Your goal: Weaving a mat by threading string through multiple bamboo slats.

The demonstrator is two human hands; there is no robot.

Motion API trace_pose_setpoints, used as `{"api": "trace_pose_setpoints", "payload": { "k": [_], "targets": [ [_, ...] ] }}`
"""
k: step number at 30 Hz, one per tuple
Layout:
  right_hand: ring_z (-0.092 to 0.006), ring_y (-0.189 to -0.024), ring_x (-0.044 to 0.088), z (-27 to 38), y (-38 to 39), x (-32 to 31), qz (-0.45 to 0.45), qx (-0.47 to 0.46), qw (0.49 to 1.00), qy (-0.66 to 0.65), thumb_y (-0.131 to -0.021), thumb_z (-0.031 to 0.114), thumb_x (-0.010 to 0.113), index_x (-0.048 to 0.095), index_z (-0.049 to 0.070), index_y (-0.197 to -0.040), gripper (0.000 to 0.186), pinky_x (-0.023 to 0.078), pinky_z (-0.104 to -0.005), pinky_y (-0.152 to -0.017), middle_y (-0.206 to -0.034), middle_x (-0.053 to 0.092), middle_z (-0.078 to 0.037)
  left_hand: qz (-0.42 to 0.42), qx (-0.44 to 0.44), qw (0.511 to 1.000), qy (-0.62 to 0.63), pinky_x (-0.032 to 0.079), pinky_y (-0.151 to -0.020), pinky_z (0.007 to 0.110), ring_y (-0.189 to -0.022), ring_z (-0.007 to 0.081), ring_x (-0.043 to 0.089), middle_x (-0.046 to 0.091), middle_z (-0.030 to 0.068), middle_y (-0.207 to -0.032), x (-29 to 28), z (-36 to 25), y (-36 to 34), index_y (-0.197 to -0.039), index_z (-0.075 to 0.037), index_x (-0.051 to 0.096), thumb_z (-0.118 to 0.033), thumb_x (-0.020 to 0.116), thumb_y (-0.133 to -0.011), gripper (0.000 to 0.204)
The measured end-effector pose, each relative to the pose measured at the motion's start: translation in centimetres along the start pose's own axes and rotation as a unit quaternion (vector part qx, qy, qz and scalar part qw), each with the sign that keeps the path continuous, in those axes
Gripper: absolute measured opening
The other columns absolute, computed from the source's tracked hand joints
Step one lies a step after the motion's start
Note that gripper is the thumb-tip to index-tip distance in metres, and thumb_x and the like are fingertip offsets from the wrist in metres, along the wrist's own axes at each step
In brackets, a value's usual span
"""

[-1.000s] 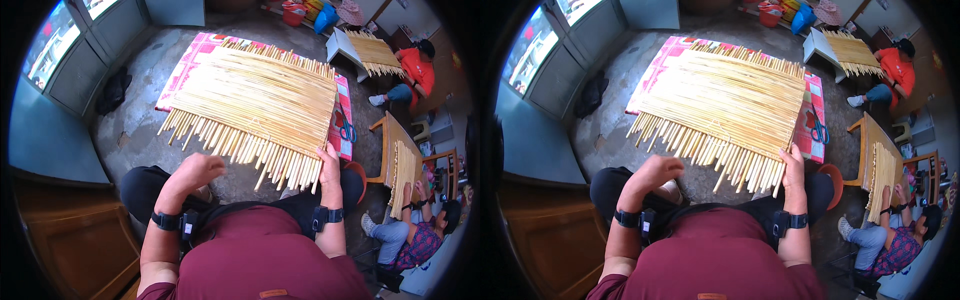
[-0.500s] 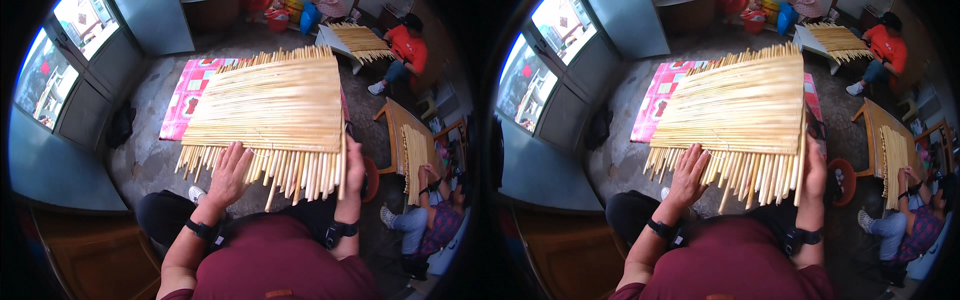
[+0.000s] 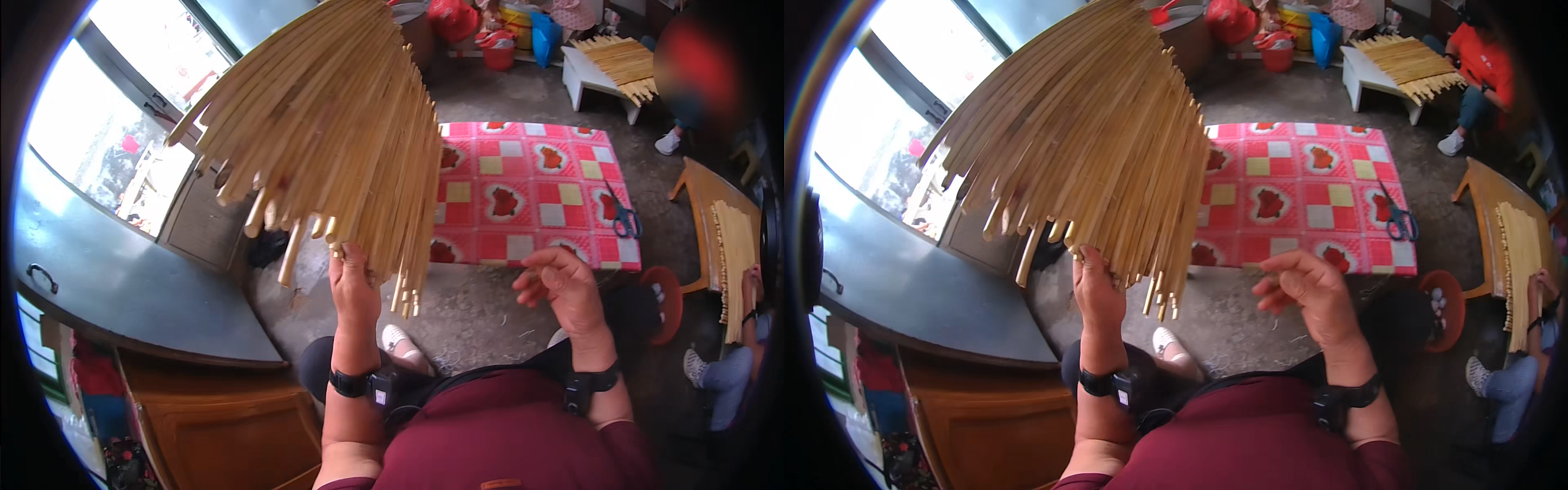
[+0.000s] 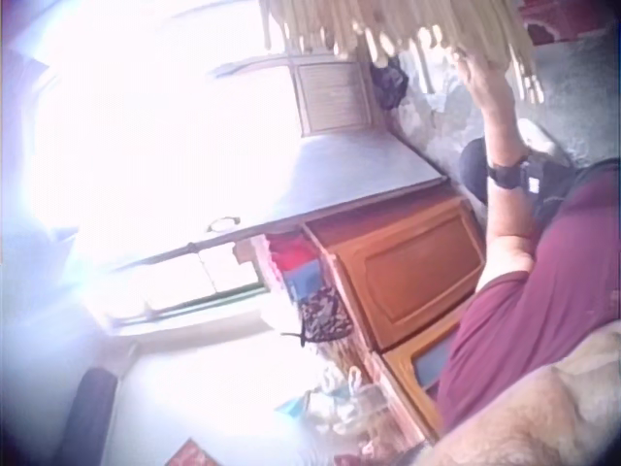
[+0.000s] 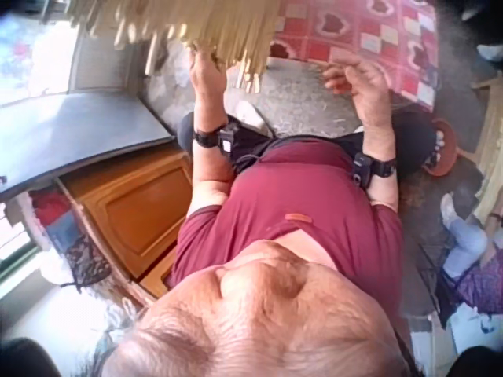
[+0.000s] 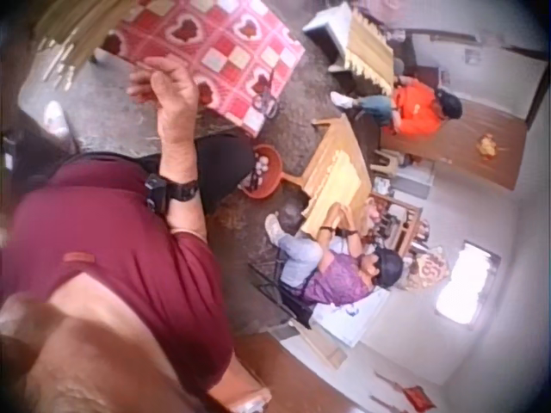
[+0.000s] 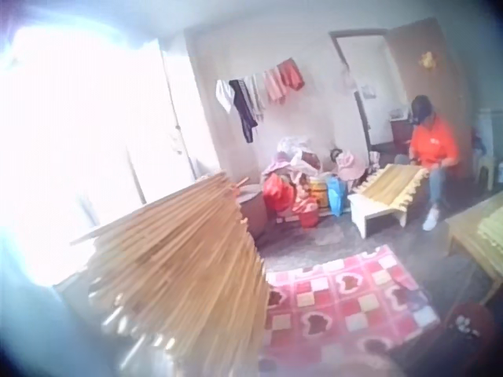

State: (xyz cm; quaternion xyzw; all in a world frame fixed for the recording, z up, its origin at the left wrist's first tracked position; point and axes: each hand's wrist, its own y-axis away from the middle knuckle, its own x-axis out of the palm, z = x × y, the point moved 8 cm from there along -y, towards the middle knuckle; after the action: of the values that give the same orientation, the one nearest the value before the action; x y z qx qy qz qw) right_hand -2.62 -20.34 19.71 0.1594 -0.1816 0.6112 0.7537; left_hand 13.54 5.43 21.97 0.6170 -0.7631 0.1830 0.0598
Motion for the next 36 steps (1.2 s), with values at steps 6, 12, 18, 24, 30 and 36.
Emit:
{"api": "trace_pose_setpoints", "payload": {
  "k": [6, 12, 18, 24, 30, 36],
  "targets": [
    [-0.0128, -0.071, 0.065, -1.2, -0.8, -1.0, -0.023, 0.014, 0.999, 0.047, -0.094, 0.021, 0.055, 0.06, 0.002, -0.104, 0.022, 0.05, -0.023, -0.063, -0.086, 0.068, -0.01, -0.047, 0.024, 0.999, 0.007, 0.049, -0.082, 0.032, -0.102, 0.0209, 0.06, 0.058, 0.009, -0.119, -3.8, -0.2, -1.1, -0.132, -0.005, 0.042, -0.04, 0.044, -0.099, 0.049],
    [-0.0123, -0.071, 0.064, -3.4, -1.1, -0.2, -0.001, 0.074, 0.993, 0.089, -0.094, 0.018, 0.055, 0.06, 0.002, -0.104, 0.019, 0.05, -0.023, -0.063, -0.086, 0.068, -0.008, -0.041, -0.015, 0.987, 0.154, 0.047, -0.09, 0.041, -0.11, 0.0255, 0.056, 0.056, 0.0092, -0.125, -5.6, 2.6, -0.9, -0.134, -0.006, 0.042, -0.043, 0.044, -0.098, 0.052],
    [-0.0117, -0.071, 0.064, -4.4, -0.9, 0.0, 0.018, 0.106, 0.987, 0.123, -0.095, 0.016, 0.054, 0.06, 0.001, -0.104, 0.018, 0.049, -0.0227, -0.063, -0.087, 0.067, -0.008, -0.056, -0.103, 0.973, 0.201, 0.042, -0.097, 0.044, -0.117, 0.0279, 0.051, 0.051, 0.0114, -0.132, -5.7, 7.8, 1.0, -0.135, -0.006, 0.042, -0.049, 0.041, -0.097, 0.058],
    [-0.0098, -0.071, 0.063, -7.0, -1.7, -1.2, 0.029, 0.134, 0.974, 0.18, -0.094, 0.015, 0.055, 0.059, 0.0, -0.105, 0.019, 0.049, -0.0221, -0.062, -0.086, 0.066, -0.007, -0.019, -0.187, 0.928, 0.322, 0.035, -0.105, 0.043, -0.125, 0.0262, 0.047, 0.05, 0.0088, -0.136, -3.5, 16.4, 5.1, -0.135, -0.004, 0.044, -0.041, 0.047, -0.096, 0.054],
    [-0.0224, -0.079, 0.063, -10.6, -2.7, -5.4, -0.053, 0.028, 0.886, 0.46, -0.084, 0.012, 0.062, 0.061, 0.0, -0.096, 0.016, 0.049, -0.0328, -0.07, -0.086, 0.064, -0.011, -0.1, -0.312, 0.898, 0.294, 0.034, -0.106, 0.048, -0.125, 0.0273, 0.046, 0.052, 0.0078, -0.134, -2.8, 25.0, 11.3, -0.132, -0.009, 0.047, -0.036, 0.05, -0.096, 0.046],
    [-0.0318, -0.095, 0.057, -10.6, -2.3, -4.8, -0.055, -0.119, 0.755, 0.643, -0.076, 0.008, 0.061, 0.062, 0.003, -0.09, 0.015, 0.044, -0.0407, -0.088, -0.094, 0.062, -0.013, -0.066, -0.393, 0.887, 0.233, 0.035, -0.099, 0.054, -0.12, 0.0294, 0.046, 0.052, 0.0091, -0.126, -1.7, 26.0, 12.6, -0.124, -0.009, 0.048, -0.041, 0.053, -0.094, 0.044]
  ]
}}
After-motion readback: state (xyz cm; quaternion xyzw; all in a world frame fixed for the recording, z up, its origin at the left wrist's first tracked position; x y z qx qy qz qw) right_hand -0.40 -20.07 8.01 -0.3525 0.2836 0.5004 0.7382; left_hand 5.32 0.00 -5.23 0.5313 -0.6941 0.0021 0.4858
